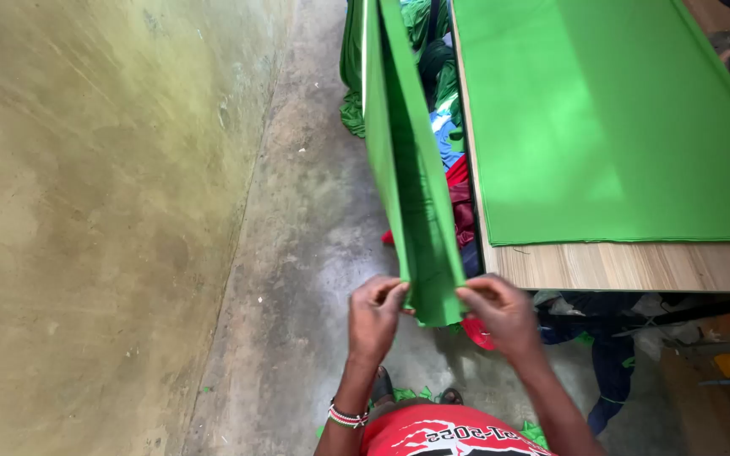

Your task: Aligning a large piece of green fabric on a cutting table and cutting it with scissors

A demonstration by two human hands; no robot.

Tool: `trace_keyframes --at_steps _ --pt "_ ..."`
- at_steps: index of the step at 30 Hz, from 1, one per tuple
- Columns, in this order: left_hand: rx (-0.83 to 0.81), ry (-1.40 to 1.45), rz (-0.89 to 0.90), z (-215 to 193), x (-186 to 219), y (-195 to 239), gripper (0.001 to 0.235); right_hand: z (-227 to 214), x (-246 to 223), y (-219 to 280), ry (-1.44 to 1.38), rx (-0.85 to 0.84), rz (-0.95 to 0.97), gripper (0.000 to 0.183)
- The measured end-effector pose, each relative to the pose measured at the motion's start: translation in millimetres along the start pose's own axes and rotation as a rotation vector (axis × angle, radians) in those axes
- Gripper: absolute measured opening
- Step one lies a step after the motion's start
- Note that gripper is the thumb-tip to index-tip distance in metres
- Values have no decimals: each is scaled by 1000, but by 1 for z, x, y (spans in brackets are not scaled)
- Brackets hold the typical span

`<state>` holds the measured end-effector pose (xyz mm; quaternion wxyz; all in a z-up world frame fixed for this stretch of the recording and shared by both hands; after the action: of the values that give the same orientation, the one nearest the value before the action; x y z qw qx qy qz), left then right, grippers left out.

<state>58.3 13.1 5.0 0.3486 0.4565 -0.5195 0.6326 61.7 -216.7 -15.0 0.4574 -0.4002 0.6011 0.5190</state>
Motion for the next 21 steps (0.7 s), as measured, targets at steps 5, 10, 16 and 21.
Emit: trace_keyframes --at_steps 5,10,16,21 --pt "-149 -85 48 25 16 -8 9 43 -24 9 8 -148 -201 18" --pt "-114 -18 -80 22 10 -12 7 51 -50 16 148 -200 -291 15" --pt "-132 -76 -32 16 5 -12 8 60 -53 20 143 -216 -262 11" --pt "-198 -61 -97 15 15 -9 10 57 -62 33 275 -171 -372 14"
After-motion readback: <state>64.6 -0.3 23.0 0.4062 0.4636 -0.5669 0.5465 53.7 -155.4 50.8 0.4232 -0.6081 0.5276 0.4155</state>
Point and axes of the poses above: each hand's wrist, its own y-axis away from the middle knuckle, its own z-axis out of the palm, x = y × z, the point moved 6 cm from there along -y, towards the middle knuckle, and after that the axes turned 15 degrees about z, right-handed, at the moved point
